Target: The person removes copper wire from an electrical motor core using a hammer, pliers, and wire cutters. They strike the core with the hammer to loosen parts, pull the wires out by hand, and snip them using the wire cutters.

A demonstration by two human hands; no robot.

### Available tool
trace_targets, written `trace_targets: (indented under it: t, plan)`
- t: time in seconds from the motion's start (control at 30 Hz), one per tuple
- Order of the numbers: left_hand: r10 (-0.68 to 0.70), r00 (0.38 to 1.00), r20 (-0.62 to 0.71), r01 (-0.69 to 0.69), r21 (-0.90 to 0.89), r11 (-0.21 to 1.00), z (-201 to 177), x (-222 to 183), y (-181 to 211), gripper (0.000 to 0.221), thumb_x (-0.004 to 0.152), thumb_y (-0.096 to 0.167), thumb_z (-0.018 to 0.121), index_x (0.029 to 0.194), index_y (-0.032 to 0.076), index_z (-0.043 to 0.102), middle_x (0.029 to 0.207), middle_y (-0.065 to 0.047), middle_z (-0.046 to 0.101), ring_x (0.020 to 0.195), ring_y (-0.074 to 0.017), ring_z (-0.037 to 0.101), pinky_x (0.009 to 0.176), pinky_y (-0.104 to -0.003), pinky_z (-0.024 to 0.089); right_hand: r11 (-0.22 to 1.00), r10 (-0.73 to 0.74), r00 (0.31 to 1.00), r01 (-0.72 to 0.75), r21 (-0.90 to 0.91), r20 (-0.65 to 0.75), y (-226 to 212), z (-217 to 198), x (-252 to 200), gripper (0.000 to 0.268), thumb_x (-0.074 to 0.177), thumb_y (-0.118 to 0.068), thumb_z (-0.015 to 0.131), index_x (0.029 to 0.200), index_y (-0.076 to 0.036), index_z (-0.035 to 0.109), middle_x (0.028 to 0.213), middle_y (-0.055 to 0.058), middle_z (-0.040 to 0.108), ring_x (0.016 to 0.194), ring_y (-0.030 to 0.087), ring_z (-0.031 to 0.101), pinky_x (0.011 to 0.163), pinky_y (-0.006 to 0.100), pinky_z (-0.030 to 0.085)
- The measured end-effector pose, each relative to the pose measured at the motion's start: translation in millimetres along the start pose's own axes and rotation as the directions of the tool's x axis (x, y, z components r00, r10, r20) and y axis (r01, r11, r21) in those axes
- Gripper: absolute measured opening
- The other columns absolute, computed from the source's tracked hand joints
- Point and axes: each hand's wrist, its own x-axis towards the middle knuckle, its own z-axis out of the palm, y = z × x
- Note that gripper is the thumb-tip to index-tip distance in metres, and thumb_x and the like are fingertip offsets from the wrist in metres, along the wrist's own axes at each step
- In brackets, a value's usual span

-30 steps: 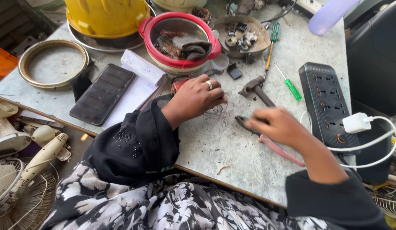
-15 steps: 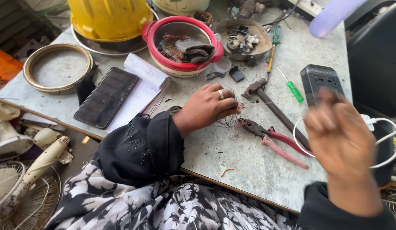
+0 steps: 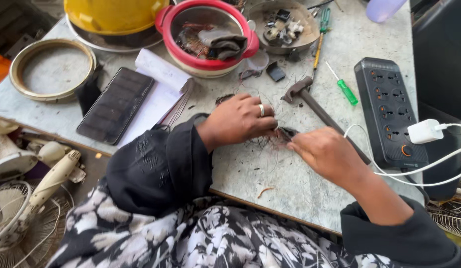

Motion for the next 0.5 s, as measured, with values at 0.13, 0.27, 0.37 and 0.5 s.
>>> trace_targets:
  t: [0.13,0.27,0.37,0.5]
  plan:
    - [0.019,1.0,0.014,-0.019,-0.003,1.0,1,6,7,0.024,0.095,0.039,0.066,0.11,0.02,0.071,0.105,0.004,0.067,0.095,-0.0185,0.063,0.089,-0.037,0.049,0.98,0.127,0.988,-0.138,0.142,0.085,1,-6,-6,0.023,0.093,-0.024,0.067,0.086,-0.002,0.068,0.075,0.016,0.065,0.072,0.036,0.064,0.066,0.046,0.05]
    - [-0.051,0.999,-0.011,0.049,-0.153,0.987,-16,9,10,0.035,0.095,0.042,0.071,0.115,0.013,0.067,0.118,-0.005,0.064,0.106,-0.0253,0.061,0.095,-0.04,0.047,0.949,0.244,0.964,-0.26,0.181,0.106,9,-16,-6,0.024,0.092,-0.024,0.068,0.095,-0.001,0.071,0.081,0.016,0.07,0.075,0.032,0.068,0.069,0.041,0.052]
    - [-0.09,0.967,-0.237,0.025,-0.268,0.963,-32,-2,11,0.055,0.085,0.038,0.077,0.125,0.003,0.06,0.127,-0.019,0.057,0.117,-0.0354,0.056,0.102,-0.043,0.044,0.899,0.276,0.961,-0.26,0.353,0.004,26,-21,-2,0.024,0.097,-0.022,0.064,0.107,-0.001,0.072,0.093,0.012,0.075,0.086,0.023,0.073,0.077,0.035,0.055]
    - [-0.276,0.874,-0.401,0.239,-0.141,0.961,-46,-22,20,0.039,0.088,0.025,0.08,0.118,0.008,0.061,0.126,-0.013,0.058,0.12,-0.0335,0.056,0.106,-0.044,0.045,0.816,0.462,0.877,-0.363,0.451,-0.131,40,-16,9,0.02,0.103,-0.021,0.063,0.109,-0.007,0.075,0.095,0.007,0.078,0.091,0.017,0.074,0.082,0.032,0.055]
